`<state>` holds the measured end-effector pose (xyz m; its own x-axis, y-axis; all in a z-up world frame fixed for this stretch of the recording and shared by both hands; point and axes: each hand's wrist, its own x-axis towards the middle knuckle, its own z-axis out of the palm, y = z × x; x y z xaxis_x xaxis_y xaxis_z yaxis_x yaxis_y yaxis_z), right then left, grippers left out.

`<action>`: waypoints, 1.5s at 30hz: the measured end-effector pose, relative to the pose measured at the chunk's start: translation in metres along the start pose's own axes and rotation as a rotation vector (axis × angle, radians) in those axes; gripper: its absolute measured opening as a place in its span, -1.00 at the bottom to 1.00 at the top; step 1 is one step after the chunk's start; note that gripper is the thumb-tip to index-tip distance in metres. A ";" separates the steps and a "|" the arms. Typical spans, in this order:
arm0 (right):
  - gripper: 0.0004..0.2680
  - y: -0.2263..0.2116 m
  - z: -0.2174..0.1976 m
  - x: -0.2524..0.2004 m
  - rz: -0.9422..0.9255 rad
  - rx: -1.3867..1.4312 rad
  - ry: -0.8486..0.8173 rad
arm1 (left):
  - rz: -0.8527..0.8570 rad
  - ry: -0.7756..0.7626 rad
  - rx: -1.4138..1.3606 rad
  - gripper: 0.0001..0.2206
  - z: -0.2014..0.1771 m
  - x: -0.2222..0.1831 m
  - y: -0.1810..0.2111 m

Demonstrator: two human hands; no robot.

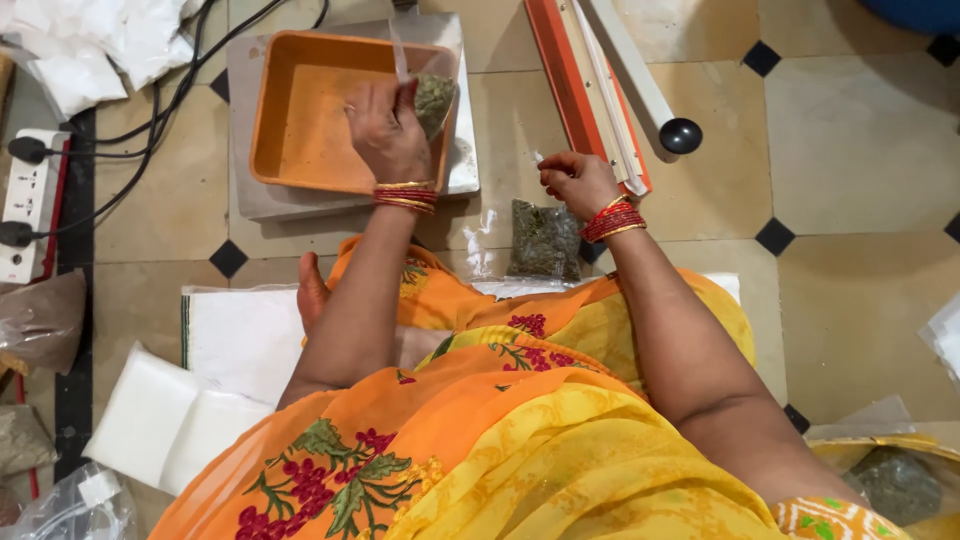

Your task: The person seals plastic bags of green nuts using a manual heat sealer. They place the open end of each bag across the sealer, press the handle down to create a seal, and set the finished bags aside on the floor.

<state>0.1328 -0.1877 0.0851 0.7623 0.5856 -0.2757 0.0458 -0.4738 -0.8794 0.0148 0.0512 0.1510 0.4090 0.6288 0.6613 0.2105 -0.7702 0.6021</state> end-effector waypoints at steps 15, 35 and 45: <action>-0.73 -0.031 -0.027 -0.025 -0.268 1.074 -0.213 | -0.166 -0.274 -0.730 -0.84 0.024 -0.035 0.101; -0.84 0.059 -0.007 0.050 -0.044 0.389 0.343 | -0.579 -0.422 -0.555 -0.81 0.142 -0.092 -0.029; -0.67 0.013 -0.004 0.014 -0.445 -0.412 0.616 | -0.672 -0.476 -0.548 -0.78 0.132 -0.087 -0.019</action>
<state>0.1470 -0.1879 0.0718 0.8266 0.3690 0.4249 0.5627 -0.5553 -0.6124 0.0924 -0.0030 0.0234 0.6949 0.7157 -0.0700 0.1384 -0.0375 0.9897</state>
